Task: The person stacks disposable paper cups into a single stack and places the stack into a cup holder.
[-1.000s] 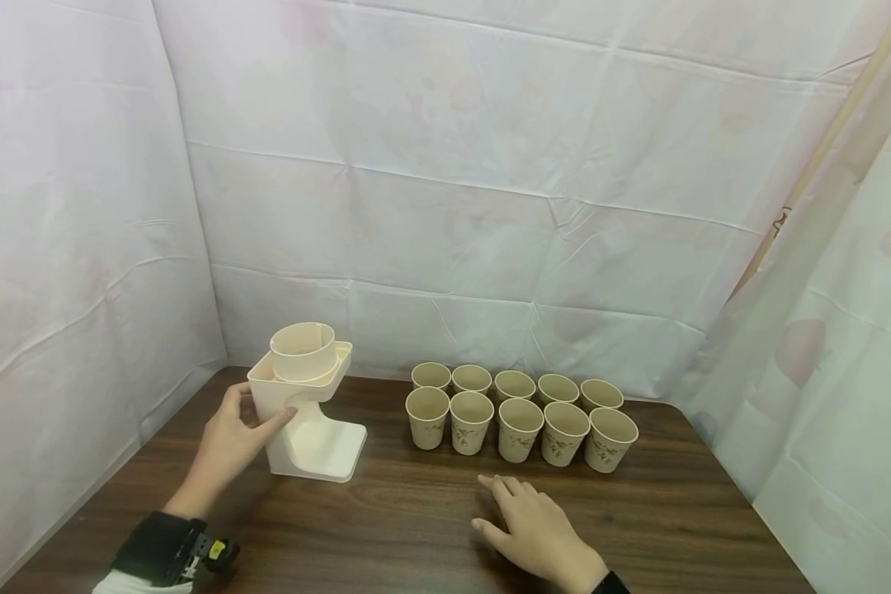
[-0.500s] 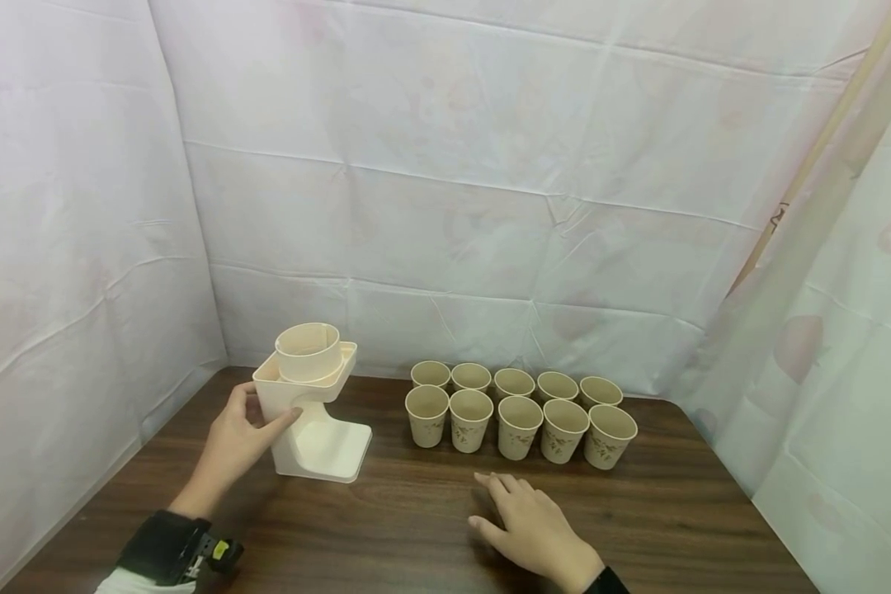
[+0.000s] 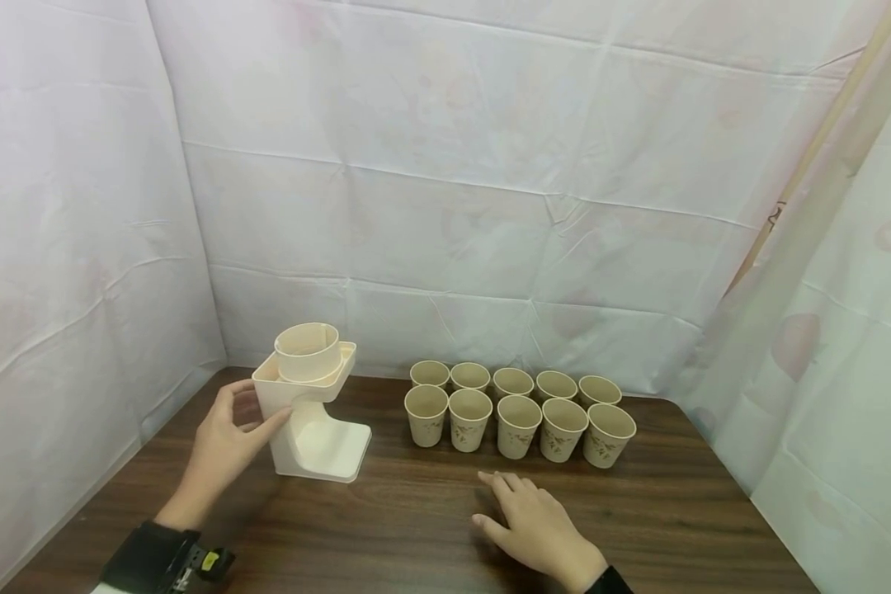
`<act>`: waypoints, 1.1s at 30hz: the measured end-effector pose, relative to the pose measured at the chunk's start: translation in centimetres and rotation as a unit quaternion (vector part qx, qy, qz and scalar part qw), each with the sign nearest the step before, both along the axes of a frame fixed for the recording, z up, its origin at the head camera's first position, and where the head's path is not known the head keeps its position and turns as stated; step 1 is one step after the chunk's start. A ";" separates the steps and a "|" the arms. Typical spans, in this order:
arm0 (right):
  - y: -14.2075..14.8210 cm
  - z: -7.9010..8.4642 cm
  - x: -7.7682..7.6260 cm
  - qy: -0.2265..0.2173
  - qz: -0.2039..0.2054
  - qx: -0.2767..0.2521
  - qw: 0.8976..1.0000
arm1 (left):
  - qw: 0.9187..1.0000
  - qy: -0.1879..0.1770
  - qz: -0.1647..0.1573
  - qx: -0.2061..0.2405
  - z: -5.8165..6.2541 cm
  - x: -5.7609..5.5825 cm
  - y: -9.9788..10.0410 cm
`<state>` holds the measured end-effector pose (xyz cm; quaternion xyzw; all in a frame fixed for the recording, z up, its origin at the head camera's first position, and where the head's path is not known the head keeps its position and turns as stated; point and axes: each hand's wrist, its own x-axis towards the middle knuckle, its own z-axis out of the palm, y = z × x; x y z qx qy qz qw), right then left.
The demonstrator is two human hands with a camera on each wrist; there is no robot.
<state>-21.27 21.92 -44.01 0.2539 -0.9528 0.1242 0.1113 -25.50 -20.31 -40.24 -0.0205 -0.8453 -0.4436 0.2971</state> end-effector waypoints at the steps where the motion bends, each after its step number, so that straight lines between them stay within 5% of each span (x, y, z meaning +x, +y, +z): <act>1: 0.1 0.0 0.0 0.001 -0.002 -0.001 1.000 | 1.000 0.005 0.004 0.001 0.1 0.2 0.0; 13: 0.5 0.2 -0.1 -0.001 -0.014 0.000 1.000 | 0.998 0.062 0.008 -0.014 0.7 2.4 0.1; 21: 1.0 0.3 -0.1 0.006 -0.027 -0.004 1.000 | 0.992 0.082 -0.079 -0.060 0.8 3.6 2.0; 33: 1.9 0.4 -0.1 0.055 -0.039 -0.005 0.998 | 0.976 0.053 -0.175 -0.117 -0.4 4.0 5.9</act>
